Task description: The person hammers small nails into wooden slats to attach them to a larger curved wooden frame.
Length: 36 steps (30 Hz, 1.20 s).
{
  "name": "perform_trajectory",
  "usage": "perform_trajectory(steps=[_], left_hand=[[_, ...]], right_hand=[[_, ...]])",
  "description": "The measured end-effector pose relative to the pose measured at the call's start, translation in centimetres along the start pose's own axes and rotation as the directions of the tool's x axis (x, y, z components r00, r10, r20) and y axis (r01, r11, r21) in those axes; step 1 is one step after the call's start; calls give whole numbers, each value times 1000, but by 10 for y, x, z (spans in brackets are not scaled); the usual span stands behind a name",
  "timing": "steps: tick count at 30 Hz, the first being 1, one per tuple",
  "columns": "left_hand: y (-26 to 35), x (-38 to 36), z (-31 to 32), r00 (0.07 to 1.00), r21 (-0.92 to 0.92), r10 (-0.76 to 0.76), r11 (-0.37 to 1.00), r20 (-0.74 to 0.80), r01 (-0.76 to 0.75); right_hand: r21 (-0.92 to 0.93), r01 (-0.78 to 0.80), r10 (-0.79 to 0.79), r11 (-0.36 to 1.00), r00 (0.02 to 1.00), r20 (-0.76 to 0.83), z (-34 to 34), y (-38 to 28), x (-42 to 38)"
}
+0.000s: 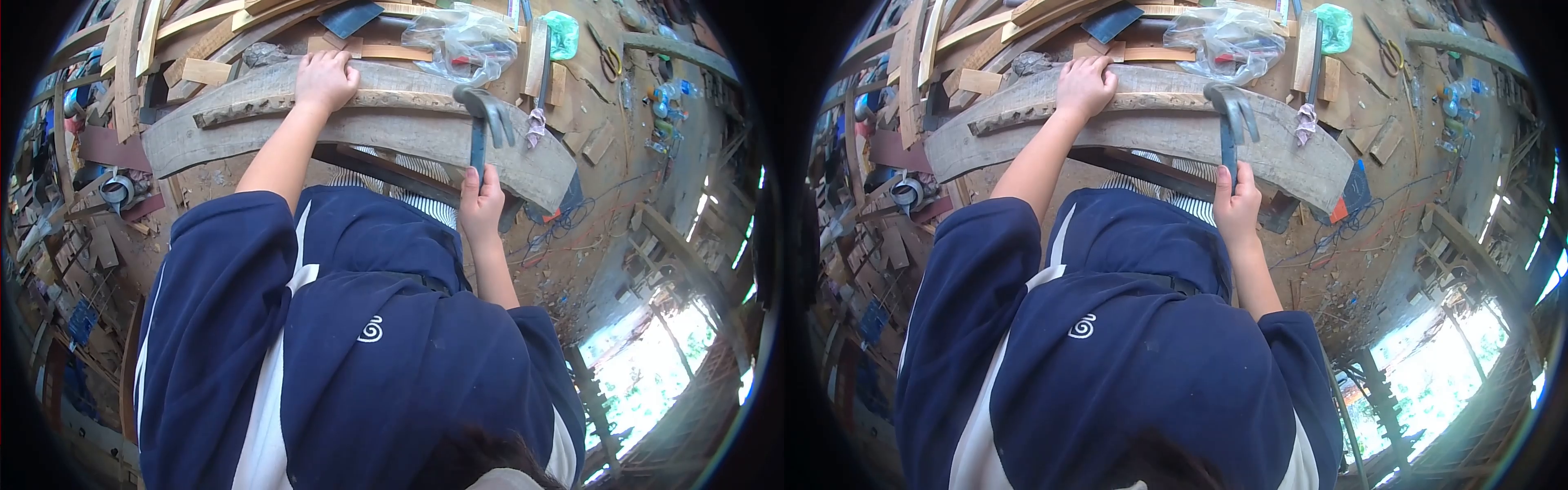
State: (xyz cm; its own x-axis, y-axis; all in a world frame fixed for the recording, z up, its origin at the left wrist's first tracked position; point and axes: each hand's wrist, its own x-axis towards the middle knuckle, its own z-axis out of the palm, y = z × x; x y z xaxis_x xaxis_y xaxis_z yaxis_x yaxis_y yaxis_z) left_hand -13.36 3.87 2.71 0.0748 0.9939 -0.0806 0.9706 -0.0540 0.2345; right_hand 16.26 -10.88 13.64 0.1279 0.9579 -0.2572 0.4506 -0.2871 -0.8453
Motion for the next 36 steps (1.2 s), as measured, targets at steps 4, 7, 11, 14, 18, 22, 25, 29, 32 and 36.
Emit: perform_trajectory(steps=[4,7,11,14,18,22,25,29,32,36], left_hand=[[0,-1,-3,1000,7,-9,1000,12,9],[0,0,0,1000,-5,-6,1000,-14,6],[2,-1,0,1000,4,-5,1000,-21,5],[-1,-2,-2,1000,3,-6,1000,-9,6],[1,-1,-2,1000,-2,-7,1000,-4,7],[1,-1,-3,1000,-1,-17,1000,14,17],[0,-1,-1,1000,-11,-10,1000,-24,9],[1,0,-1,1000,-2,-11,1000,-8,11],[1,-1,-2,1000,-1,-8,1000,-8,8],[2,-2,-4,1000,-3,-10,1000,-8,10]], right_hand=[[-77,8,-10,997,1000,-21,7,6,-3],[-160,-2,8,987,999,42,5,7,7],[-132,0,0,991,1000,-6,0,2,6],[-55,42,-43,998,999,-25,6,-3,0],[-182,-88,106,979,990,90,13,-3,5],[-97,25,-22,995,999,28,15,-3,0],[-50,91,-92,995,996,-20,19,0,-7],[-242,-76,102,967,990,97,19,1,-1],[-113,15,-11,994,999,37,20,0,-2],[-32,36,-36,999,999,-1,20,7,-9]])
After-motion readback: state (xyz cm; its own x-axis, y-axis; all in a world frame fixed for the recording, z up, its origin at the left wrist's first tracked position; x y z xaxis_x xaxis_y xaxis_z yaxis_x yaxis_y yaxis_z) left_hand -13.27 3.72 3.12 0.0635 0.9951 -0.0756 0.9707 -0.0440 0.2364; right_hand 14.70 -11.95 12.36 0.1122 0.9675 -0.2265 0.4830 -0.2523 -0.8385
